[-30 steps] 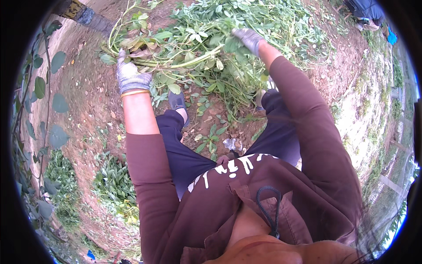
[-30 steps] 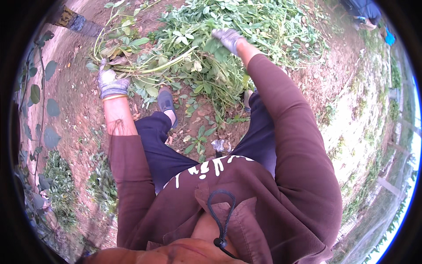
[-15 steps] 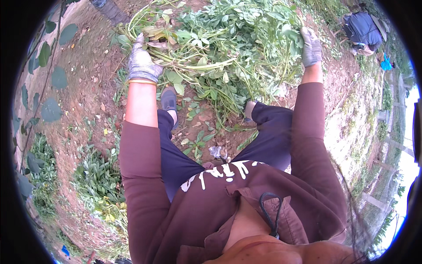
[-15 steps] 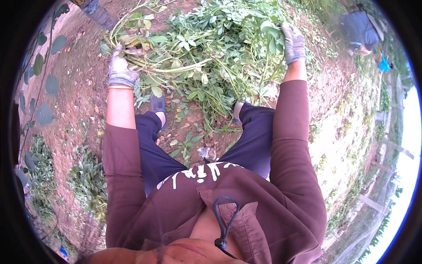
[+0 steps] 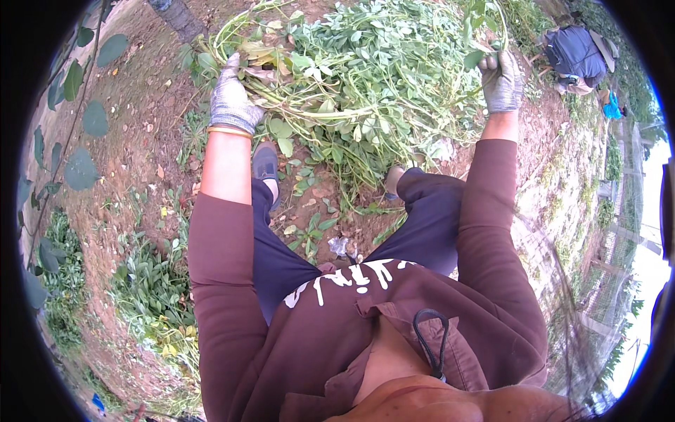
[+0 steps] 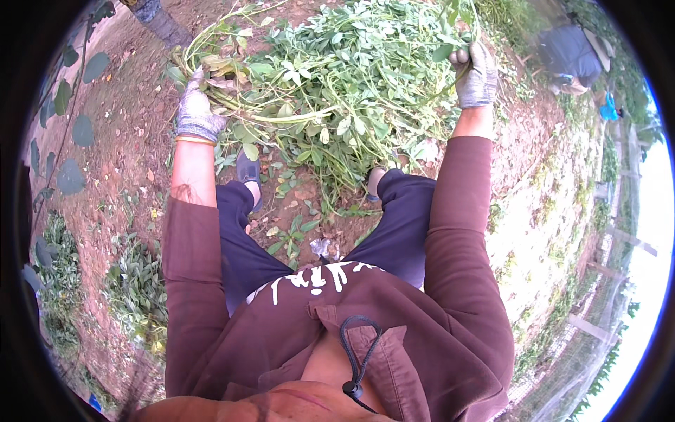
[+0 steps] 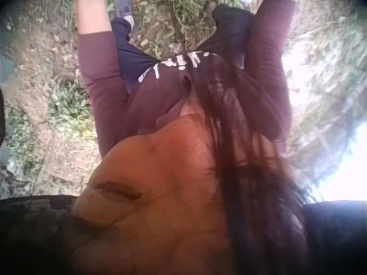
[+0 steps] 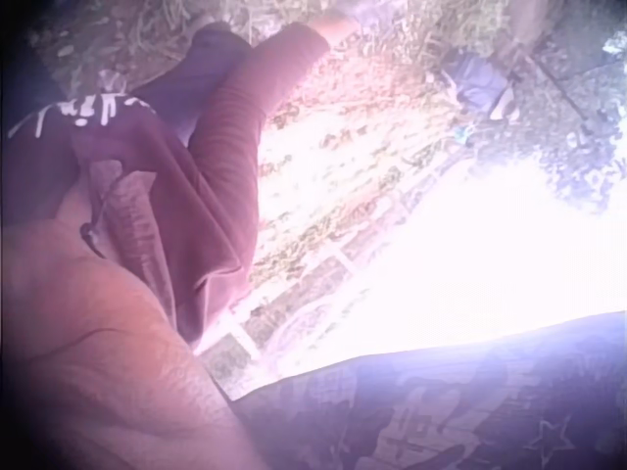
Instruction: The person sits on the ground and repeatedly picks up leafy green plants, separates them by hand, and places them into a growing pile. The person handles the plants one at a time, sorting and stacking them throughout the clip.
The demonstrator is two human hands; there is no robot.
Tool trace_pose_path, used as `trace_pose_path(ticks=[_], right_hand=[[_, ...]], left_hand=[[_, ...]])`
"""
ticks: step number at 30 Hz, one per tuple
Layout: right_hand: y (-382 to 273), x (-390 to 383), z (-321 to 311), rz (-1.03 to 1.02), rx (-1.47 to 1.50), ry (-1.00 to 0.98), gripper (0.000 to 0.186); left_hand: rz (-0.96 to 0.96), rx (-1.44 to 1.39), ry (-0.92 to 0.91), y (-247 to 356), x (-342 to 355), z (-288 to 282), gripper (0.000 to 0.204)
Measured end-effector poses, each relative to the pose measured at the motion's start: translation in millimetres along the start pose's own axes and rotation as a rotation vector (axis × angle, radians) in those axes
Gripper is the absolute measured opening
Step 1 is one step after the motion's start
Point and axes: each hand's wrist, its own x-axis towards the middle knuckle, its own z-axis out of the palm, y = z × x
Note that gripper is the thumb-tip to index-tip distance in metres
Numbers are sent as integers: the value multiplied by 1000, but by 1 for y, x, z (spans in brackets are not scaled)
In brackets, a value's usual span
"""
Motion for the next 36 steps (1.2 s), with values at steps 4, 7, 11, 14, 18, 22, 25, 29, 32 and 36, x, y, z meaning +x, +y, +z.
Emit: trace_pose_path(ticks=[4,7,11,14,18,22,25,29,32,36], right_hand=[[12,-7,23,83,36,11,10],[20,-16,56,81,-55,-142,13],[46,-41,107,158,-407,-274,23],[58,-72,154,195,-824,-481,26],[106,-100,170,128,-1178,-887,31],[99,-95,173,275,-845,-986,32],[88,-69,149,182,-805,-771,37],[124,-30,72,458,-978,-357,31],[177,-25,5,495,-1817,-1035,21],[238,-54,-54,210,-2075,-2215,25]], left_hand=[[-41,11,-61,-3,-4,6,35],[-58,136,-83,-7,-18,15,30],[17,139,-216,-29,-12,16,30],[-51,173,-307,-46,-26,25,35],[-171,179,-334,-59,-38,36,34],[-209,-72,-185,-45,-23,33,29],[-5,-94,-44,-7,-7,19,31],[229,-48,150,29,-2,4,38],[320,18,330,29,-18,21,35],[342,29,281,32,-7,7,48]])
